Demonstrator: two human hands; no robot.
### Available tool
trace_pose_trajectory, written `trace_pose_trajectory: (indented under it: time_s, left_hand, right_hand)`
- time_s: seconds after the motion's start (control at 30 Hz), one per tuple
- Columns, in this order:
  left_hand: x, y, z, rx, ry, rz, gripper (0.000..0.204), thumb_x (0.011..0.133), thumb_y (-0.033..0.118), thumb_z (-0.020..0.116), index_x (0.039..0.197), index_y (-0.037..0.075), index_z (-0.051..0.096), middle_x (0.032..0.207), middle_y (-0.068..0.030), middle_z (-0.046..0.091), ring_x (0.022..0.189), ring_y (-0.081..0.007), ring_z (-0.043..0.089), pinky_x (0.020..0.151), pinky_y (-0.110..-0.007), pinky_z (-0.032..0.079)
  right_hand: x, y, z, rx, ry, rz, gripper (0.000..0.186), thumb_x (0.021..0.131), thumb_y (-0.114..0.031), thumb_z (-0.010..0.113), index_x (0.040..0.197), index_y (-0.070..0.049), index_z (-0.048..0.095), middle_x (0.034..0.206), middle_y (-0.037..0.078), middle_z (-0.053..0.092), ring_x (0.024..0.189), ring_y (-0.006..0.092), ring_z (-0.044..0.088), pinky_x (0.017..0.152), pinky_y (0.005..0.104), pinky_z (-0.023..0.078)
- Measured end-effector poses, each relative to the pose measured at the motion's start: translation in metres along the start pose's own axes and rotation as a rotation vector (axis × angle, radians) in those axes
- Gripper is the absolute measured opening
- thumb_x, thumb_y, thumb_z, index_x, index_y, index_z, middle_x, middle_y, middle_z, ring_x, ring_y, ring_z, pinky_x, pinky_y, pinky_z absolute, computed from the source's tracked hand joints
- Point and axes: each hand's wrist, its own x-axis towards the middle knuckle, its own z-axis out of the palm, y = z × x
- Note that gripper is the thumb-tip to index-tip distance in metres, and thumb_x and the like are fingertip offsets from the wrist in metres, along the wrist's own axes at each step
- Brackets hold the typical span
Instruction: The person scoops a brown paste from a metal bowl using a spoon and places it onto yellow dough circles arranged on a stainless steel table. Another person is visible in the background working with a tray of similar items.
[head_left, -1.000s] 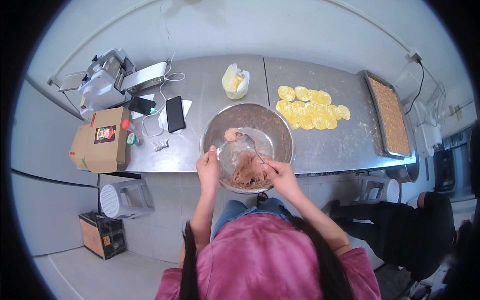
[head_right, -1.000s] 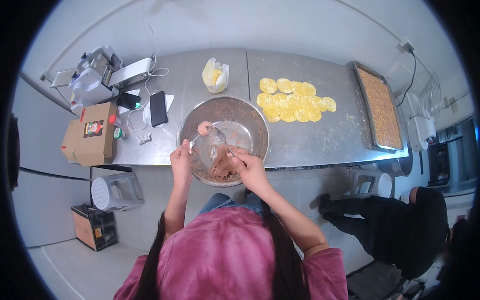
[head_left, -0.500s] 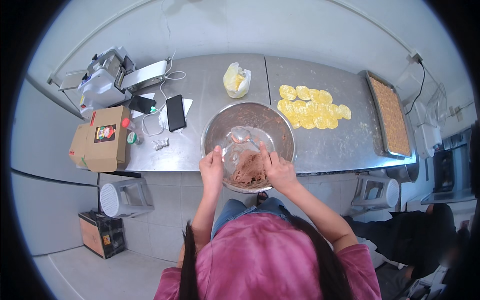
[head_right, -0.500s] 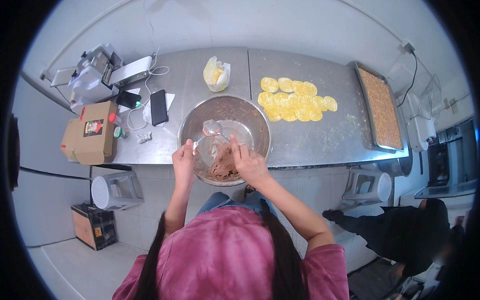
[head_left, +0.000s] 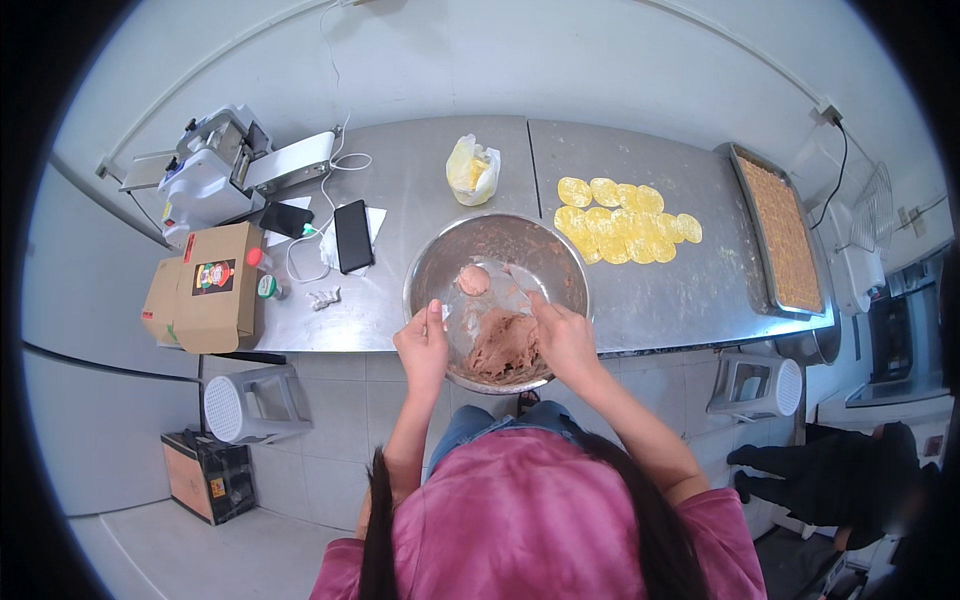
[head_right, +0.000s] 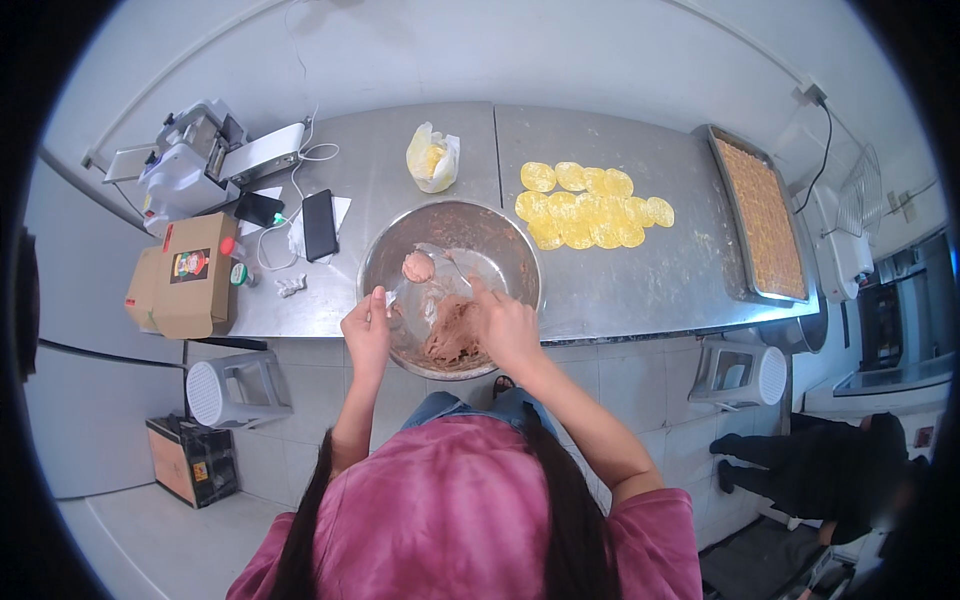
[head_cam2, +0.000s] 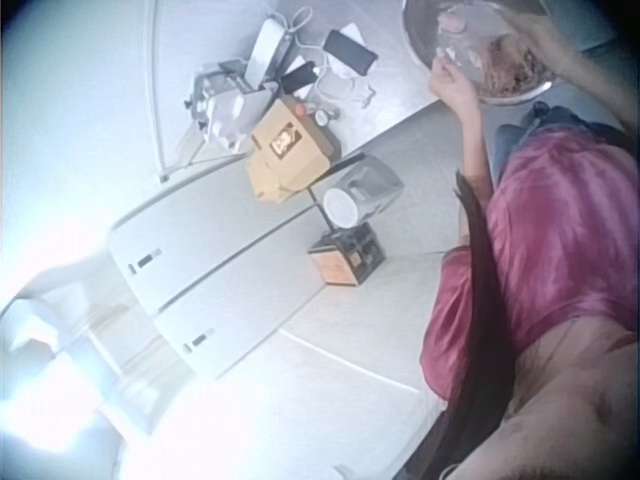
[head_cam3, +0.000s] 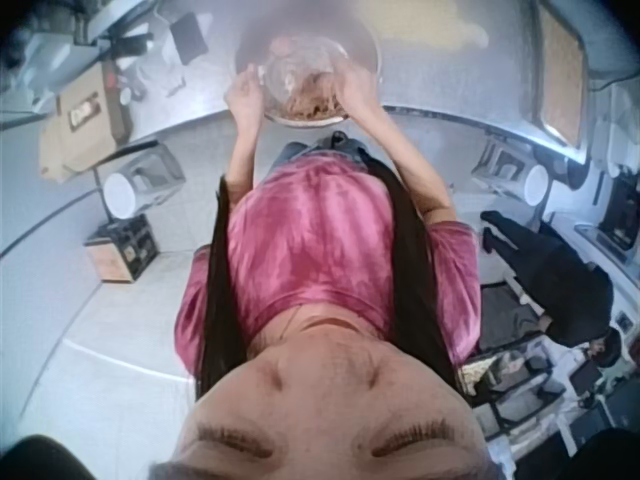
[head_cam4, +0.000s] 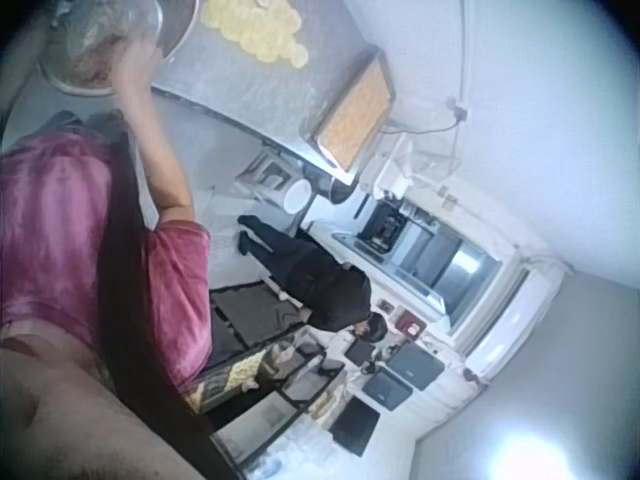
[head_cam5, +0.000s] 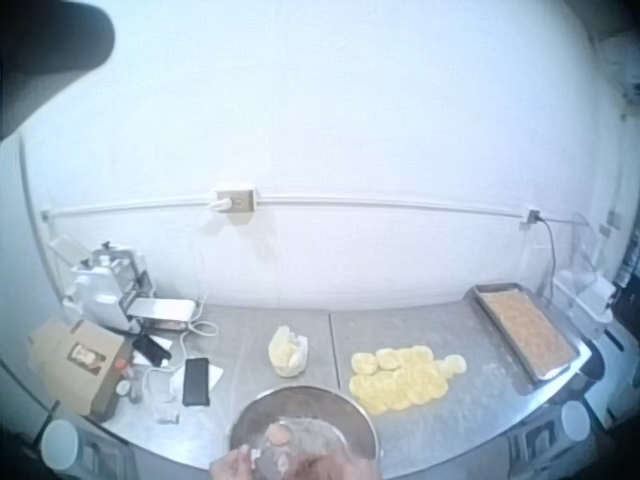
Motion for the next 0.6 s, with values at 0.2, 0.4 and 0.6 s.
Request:
trace_pose_trajectory:
  time_s: [0.2, 0.4, 0.6]
  left_hand:
    - [0.003, 0.009, 0.0, 0.11, -0.018, 0.059, 0.041, 0.091, 0.024, 0.052, 0.061, -0.004, 0.051, 0.044, -0.0067, 0.041, 0.045, -0.0086, 0.033, 0.042, -0.03, 0.03]
    - [0.002, 0.01, -0.001, 0.197, -0.053, 0.156, 0.04, 0.091, 0.022, 0.051, 0.06, -0.003, 0.049, 0.045, -0.0113, 0.041, 0.042, -0.0126, 0.035, 0.041, -0.032, 0.032]
    - [0.003, 0.012, 0.006, 0.384, -0.077, 0.291, 0.036, 0.088, 0.02, 0.054, 0.06, 0.0, 0.049, 0.049, -0.0166, 0.049, 0.042, -0.0319, 0.05, 0.04, -0.038, 0.037]
  right_hand:
    - [-0.012, -0.007, 0.001, -0.108, -0.081, -0.008, 0.04, 0.077, -0.005, 0.051, 0.117, -0.005, 0.052, 0.074, 0.014, 0.058, 0.057, 0.0328, 0.059, 0.049, 0.0409, 0.048]
    - [-0.003, -0.001, -0.017, -0.266, -0.255, -0.132, 0.042, 0.076, -0.007, 0.049, 0.118, -0.001, 0.047, 0.08, 0.016, 0.059, 0.057, 0.0317, 0.062, 0.049, 0.0399, 0.05]
    - [-0.001, -0.005, -0.019, -0.29, -0.265, 0.042, 0.041, 0.075, -0.004, 0.048, 0.116, -0.005, 0.05, 0.078, 0.016, 0.058, 0.06, 0.0352, 0.06, 0.051, 0.0445, 0.048]
